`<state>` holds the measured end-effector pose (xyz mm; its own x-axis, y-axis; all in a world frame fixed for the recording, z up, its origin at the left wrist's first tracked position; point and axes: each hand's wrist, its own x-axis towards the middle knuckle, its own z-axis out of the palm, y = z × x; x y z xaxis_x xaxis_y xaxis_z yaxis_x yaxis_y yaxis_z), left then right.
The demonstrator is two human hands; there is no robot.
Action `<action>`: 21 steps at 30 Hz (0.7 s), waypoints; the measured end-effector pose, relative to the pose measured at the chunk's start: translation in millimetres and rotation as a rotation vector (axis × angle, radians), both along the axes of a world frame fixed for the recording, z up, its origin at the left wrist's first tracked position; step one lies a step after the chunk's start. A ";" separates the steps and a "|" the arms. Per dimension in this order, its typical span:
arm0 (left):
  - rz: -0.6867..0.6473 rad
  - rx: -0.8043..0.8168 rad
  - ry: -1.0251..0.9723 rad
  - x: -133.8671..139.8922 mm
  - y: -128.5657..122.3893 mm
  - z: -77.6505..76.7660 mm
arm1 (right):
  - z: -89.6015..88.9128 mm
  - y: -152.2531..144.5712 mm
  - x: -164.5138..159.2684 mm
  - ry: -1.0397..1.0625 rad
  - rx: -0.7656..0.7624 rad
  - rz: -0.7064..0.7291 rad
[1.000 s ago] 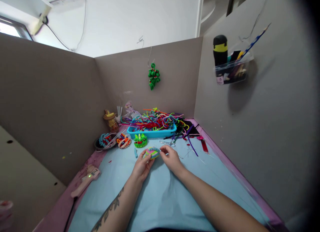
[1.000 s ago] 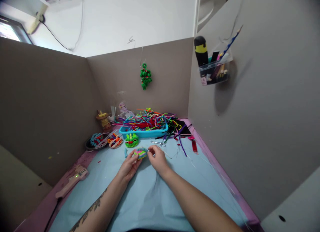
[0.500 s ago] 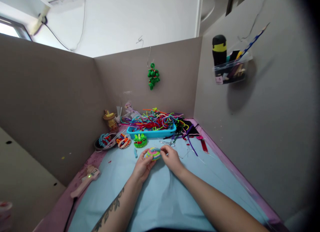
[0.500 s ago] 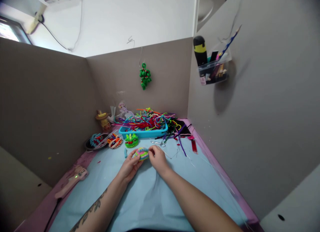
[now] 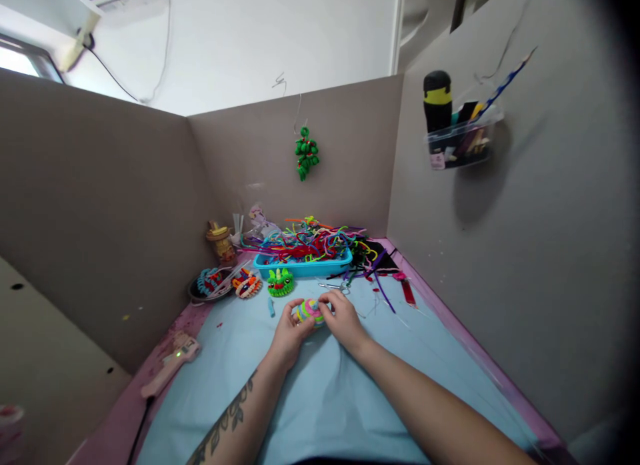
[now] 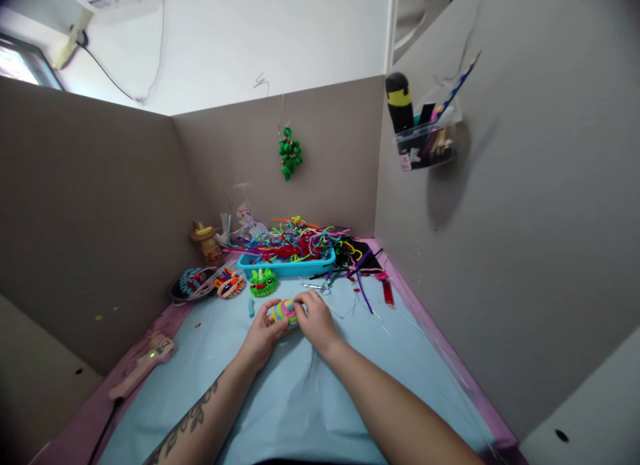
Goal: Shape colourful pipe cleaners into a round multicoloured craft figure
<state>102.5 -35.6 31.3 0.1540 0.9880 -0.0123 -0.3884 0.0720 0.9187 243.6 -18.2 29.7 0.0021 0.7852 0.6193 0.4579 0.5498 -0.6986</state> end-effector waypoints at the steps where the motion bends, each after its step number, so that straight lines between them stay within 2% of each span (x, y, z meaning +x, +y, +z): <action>1: -0.003 0.002 0.000 -0.3 0.1 -0.4 | -0.4 1.2 0.4 0.011 -0.014 -0.001; 7: 0.000 -0.053 -0.025 -1.5 1.1 2.4 | 0.3 11.0 9.6 0.143 -0.099 0.001; 14: 0.000 -0.058 -0.034 -1.6 0.5 4.0 | 4.7 13.4 16.5 0.083 -0.185 0.103; 21: -0.024 -0.047 -0.029 -2.2 0.5 1.7 | -1.9 17.5 14.7 0.119 -0.183 0.095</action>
